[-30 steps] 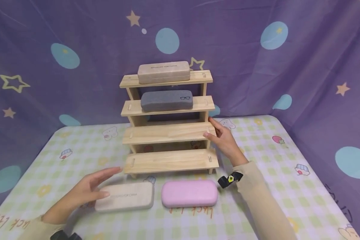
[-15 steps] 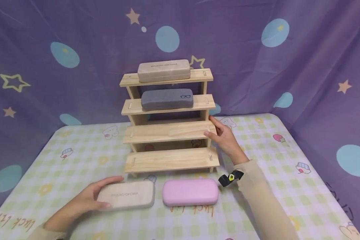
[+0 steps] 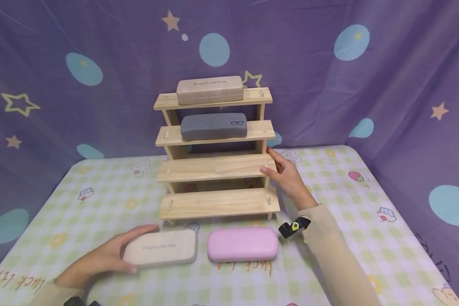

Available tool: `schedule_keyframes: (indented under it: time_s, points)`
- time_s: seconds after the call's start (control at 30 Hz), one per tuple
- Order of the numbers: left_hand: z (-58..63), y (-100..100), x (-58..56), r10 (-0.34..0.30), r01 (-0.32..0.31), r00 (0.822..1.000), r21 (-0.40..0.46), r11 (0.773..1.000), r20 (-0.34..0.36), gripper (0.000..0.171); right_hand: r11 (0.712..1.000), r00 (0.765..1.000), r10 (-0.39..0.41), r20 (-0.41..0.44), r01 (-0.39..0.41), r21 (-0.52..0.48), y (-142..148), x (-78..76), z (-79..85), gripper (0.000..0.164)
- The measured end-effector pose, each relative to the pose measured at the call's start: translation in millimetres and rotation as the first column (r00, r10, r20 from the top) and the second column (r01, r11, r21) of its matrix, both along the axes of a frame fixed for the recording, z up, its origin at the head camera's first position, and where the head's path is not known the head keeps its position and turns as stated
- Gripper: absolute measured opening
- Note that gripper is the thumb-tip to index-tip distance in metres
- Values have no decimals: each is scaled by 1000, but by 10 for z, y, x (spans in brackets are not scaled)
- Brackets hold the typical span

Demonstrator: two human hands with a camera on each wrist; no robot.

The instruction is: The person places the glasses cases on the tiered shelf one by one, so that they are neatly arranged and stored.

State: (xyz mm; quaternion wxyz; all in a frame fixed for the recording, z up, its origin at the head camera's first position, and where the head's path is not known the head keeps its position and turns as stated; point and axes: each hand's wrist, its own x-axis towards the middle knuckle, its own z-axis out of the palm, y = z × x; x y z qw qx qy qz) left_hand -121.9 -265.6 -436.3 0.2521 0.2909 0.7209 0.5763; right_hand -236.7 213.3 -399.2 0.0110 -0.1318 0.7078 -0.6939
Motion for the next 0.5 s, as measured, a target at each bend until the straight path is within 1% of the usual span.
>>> schedule_keyframes:
  time_s: [0.13,0.2,0.27,0.37,0.5]
  points:
    - [-7,-6,-33,-49,48,998,35,998,33,90,1000,1000,-2,6,2,-2,9,8,8,68]
    - [-14,-12,-44,-54,53,998,35,998,31,88,1000,1000,-4,7,4,-1,13,7,6,68]
    - [-15,-16,-49,-45,44,998,26,999,35,86,1000,1000,-5,7,5,1,14,2,2,68]
    - [-18,-22,-50,-18,18,1000,-6,1000,11,84,1000,1000,-12,5,12,10,13,-2,-6,68]
    - [-13,-25,-40,1,-2,1000,-25,1000,-16,82,1000,1000,-12,4,12,5,-1,-4,-17,68]
